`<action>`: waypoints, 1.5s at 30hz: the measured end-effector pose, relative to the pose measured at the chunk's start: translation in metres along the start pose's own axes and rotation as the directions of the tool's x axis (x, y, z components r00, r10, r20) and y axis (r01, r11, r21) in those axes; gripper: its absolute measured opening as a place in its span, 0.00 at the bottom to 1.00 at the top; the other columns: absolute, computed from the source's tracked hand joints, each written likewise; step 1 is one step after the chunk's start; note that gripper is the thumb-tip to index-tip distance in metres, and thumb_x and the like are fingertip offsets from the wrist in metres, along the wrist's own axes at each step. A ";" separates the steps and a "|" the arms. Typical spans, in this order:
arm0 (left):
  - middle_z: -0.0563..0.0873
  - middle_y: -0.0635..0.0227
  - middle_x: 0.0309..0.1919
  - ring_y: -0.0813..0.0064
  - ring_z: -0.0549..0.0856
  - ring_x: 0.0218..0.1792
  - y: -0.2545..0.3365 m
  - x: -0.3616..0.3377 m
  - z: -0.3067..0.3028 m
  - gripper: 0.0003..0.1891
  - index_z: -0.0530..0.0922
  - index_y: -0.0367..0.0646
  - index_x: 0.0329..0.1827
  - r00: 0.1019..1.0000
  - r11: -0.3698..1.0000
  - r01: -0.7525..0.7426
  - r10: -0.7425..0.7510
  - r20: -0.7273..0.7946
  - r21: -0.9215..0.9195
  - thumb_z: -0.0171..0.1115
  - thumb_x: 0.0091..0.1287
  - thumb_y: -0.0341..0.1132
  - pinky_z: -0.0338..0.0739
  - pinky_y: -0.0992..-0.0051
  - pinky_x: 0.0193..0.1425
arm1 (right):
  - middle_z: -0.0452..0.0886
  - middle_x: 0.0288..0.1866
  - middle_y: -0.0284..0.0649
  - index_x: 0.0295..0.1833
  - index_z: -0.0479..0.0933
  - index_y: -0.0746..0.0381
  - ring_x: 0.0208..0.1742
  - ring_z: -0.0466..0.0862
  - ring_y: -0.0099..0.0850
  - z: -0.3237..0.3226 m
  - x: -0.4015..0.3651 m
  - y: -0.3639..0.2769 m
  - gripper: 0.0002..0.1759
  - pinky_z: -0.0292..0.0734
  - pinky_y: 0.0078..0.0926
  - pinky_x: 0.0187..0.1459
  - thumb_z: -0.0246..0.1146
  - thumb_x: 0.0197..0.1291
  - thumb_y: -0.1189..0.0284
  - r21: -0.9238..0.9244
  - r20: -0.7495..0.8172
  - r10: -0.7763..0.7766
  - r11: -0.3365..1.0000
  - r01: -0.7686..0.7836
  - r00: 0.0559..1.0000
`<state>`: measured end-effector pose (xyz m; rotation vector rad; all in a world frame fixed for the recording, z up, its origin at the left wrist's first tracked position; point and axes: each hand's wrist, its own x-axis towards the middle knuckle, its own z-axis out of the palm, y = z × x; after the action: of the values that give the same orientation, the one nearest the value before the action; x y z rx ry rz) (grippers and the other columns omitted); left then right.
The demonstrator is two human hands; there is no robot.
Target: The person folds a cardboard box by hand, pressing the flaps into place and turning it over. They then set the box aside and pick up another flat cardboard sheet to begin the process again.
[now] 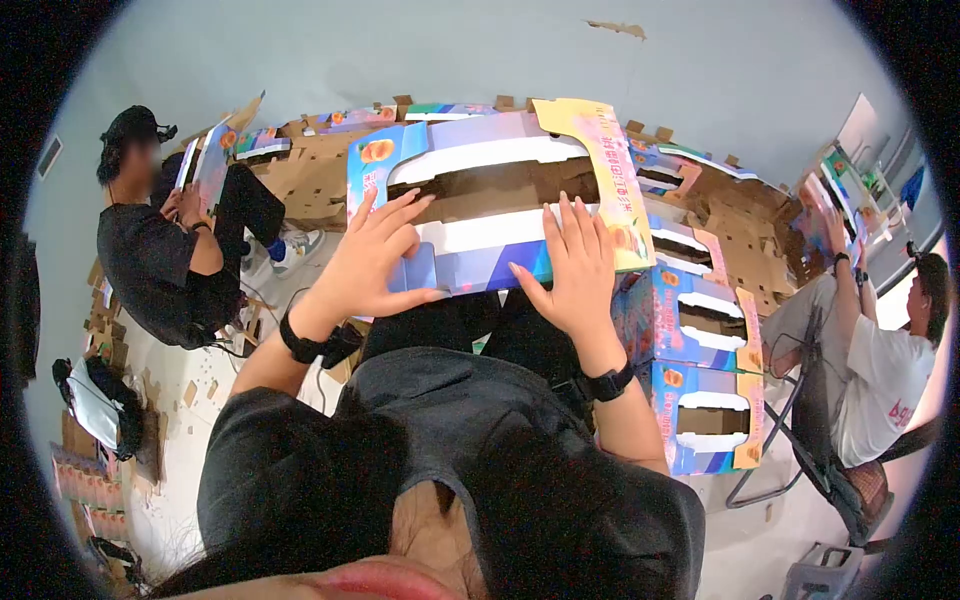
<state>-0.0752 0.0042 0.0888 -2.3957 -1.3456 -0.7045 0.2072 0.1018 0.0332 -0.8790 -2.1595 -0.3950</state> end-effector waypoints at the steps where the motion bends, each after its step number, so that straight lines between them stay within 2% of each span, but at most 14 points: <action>1: 0.77 0.51 0.67 0.49 0.71 0.73 0.010 0.003 0.001 0.28 0.74 0.42 0.42 0.999 1.000 0.021 -0.020 -0.050 0.021 0.73 0.57 0.57 0.50 0.43 0.80 | 0.68 0.77 0.52 0.72 0.71 0.65 0.79 0.63 0.49 -0.003 -0.004 -0.003 0.42 0.53 0.51 0.77 0.65 0.61 0.47 -0.007 0.011 0.011 1.000 -0.011 1.000; 4: 0.77 0.52 0.67 0.50 0.72 0.72 0.030 0.010 0.017 0.27 0.77 0.42 0.51 0.987 0.986 0.006 -0.033 -0.160 -0.166 0.70 0.61 0.55 0.56 0.44 0.78 | 0.65 0.79 0.51 0.74 0.69 0.64 0.80 0.61 0.49 -0.005 -0.020 -0.010 0.44 0.50 0.51 0.78 0.64 0.61 0.46 -0.007 -0.002 0.044 0.999 -0.044 0.999; 5: 0.76 0.52 0.68 0.50 0.72 0.72 0.033 0.010 0.027 0.31 0.76 0.41 0.60 0.991 0.991 -0.007 -0.011 -0.135 -0.132 0.69 0.62 0.55 0.60 0.47 0.77 | 0.64 0.79 0.51 0.75 0.68 0.64 0.80 0.61 0.49 -0.005 -0.027 -0.011 0.44 0.49 0.51 0.78 0.65 0.61 0.46 -0.004 -0.006 0.053 0.999 -0.053 0.999; 9: 0.78 0.55 0.65 0.54 0.75 0.69 0.051 0.010 0.053 0.38 0.73 0.41 0.70 0.994 0.993 0.045 -0.056 -0.093 -0.110 0.67 0.63 0.57 0.60 0.49 0.77 | 0.67 0.77 0.51 0.75 0.69 0.62 0.78 0.63 0.50 -0.005 -0.060 -0.013 0.44 0.50 0.52 0.77 0.66 0.59 0.47 0.007 -0.056 0.054 0.999 -0.054 0.997; 12: 0.80 0.57 0.63 0.57 0.77 0.67 0.050 0.006 0.056 0.38 0.73 0.41 0.70 0.999 0.993 -0.041 0.037 -0.038 -0.113 0.67 0.63 0.58 0.58 0.50 0.79 | 0.70 0.75 0.49 0.73 0.73 0.58 0.73 0.69 0.46 -0.019 -0.068 -0.010 0.41 0.56 0.48 0.73 0.68 0.57 0.49 -0.044 -0.061 0.043 0.998 -0.045 0.997; 16: 0.83 0.62 0.43 0.59 0.82 0.46 0.052 0.006 0.059 0.35 0.75 0.43 0.68 0.997 0.996 -0.005 -0.001 -0.071 -0.088 0.69 0.61 0.55 0.72 0.58 0.62 | 0.81 0.61 0.43 0.51 0.84 0.58 0.60 0.79 0.41 -0.034 -0.062 0.002 0.22 0.64 0.40 0.63 0.73 0.50 0.61 0.125 -0.146 0.015 0.992 0.003 0.989; 17: 0.81 0.63 0.39 0.60 0.81 0.42 0.049 0.007 0.061 0.35 0.77 0.44 0.67 0.989 0.993 -0.043 0.026 -0.148 -0.110 0.71 0.59 0.54 0.73 0.61 0.54 | 0.85 0.50 0.40 0.40 0.84 0.59 0.52 0.83 0.41 -0.040 -0.056 -0.002 0.13 0.70 0.39 0.57 0.73 0.47 0.68 0.155 -0.172 0.036 0.988 -0.009 0.984; 21: 0.82 0.68 0.37 0.64 0.82 0.39 0.044 0.001 0.065 0.34 0.80 0.47 0.64 0.987 0.990 -0.093 0.078 -0.139 -0.105 0.74 0.55 0.53 0.75 0.64 0.48 | 0.87 0.40 0.37 0.35 0.84 0.59 0.43 0.85 0.40 -0.049 -0.050 0.002 0.08 0.79 0.36 0.46 0.72 0.46 0.74 0.217 -0.266 -0.053 0.970 0.113 0.963; 27: 0.78 0.75 0.33 0.72 0.78 0.32 0.056 -0.022 0.075 0.30 0.81 0.49 0.63 0.945 0.965 -0.249 0.222 -0.240 -0.087 0.74 0.57 0.49 0.73 0.70 0.38 | 0.89 0.42 0.39 0.37 0.85 0.60 0.46 0.86 0.44 -0.118 -0.024 -0.013 0.07 0.79 0.39 0.52 0.68 0.50 0.78 -0.082 -0.551 -0.084 0.996 0.046 0.831; 29: 0.82 0.76 0.37 0.73 0.83 0.37 0.059 -0.034 0.086 0.28 0.82 0.51 0.61 0.926 0.967 -0.254 0.243 -0.290 -0.002 0.74 0.58 0.50 0.77 0.73 0.45 | 0.89 0.42 0.40 0.38 0.85 0.61 0.46 0.86 0.45 -0.129 -0.018 -0.009 0.07 0.79 0.40 0.53 0.65 0.53 0.79 -0.073 -0.677 -0.080 0.996 0.041 0.732; 31: 0.87 0.75 0.46 0.73 0.86 0.47 0.055 -0.044 0.097 0.25 0.85 0.53 0.55 0.909 0.958 -0.286 0.266 -0.322 -0.014 0.74 0.59 0.54 0.77 0.71 0.57 | 0.89 0.44 0.41 0.38 0.85 0.61 0.47 0.87 0.46 -0.138 -0.008 -0.015 0.06 0.78 0.40 0.54 0.64 0.57 0.79 -0.078 -0.632 -0.060 0.997 0.013 0.773; 34: 0.90 0.72 0.42 0.70 0.89 0.47 0.052 -0.050 0.094 0.26 0.87 0.53 0.52 0.915 0.966 -0.258 0.242 -0.324 -0.007 0.76 0.53 0.55 0.81 0.68 0.58 | 0.90 0.41 0.41 0.37 0.85 0.63 0.47 0.88 0.43 -0.145 -0.011 -0.017 0.05 0.78 0.37 0.54 0.63 0.62 0.76 -0.074 -0.501 -0.056 0.997 0.022 0.864; 41: 0.89 0.66 0.43 0.64 0.88 0.45 0.053 -0.049 0.078 0.19 0.86 0.46 0.50 0.931 0.893 -0.266 0.141 -0.337 -0.364 0.70 0.60 0.47 0.79 0.66 0.53 | 0.90 0.36 0.40 0.33 0.87 0.64 0.39 0.88 0.38 -0.135 -0.017 -0.016 0.04 0.77 0.32 0.49 0.68 0.60 0.77 -0.089 -0.520 0.058 0.989 -0.121 0.853; 45: 0.89 0.62 0.37 0.64 0.89 0.40 0.070 -0.044 0.055 0.17 0.85 0.40 0.48 0.967 0.683 -0.213 0.043 -0.253 -0.698 0.68 0.64 0.43 0.81 0.68 0.48 | 0.90 0.35 0.42 0.33 0.87 0.65 0.38 0.88 0.38 -0.130 -0.021 -0.003 0.05 0.78 0.33 0.48 0.67 0.60 0.78 -0.059 -0.574 0.105 0.984 -0.169 0.812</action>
<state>-0.0202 -0.0361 0.0166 -2.8160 -0.8715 -1.6597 0.2849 0.0221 0.1043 -0.8379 -1.5217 -0.6191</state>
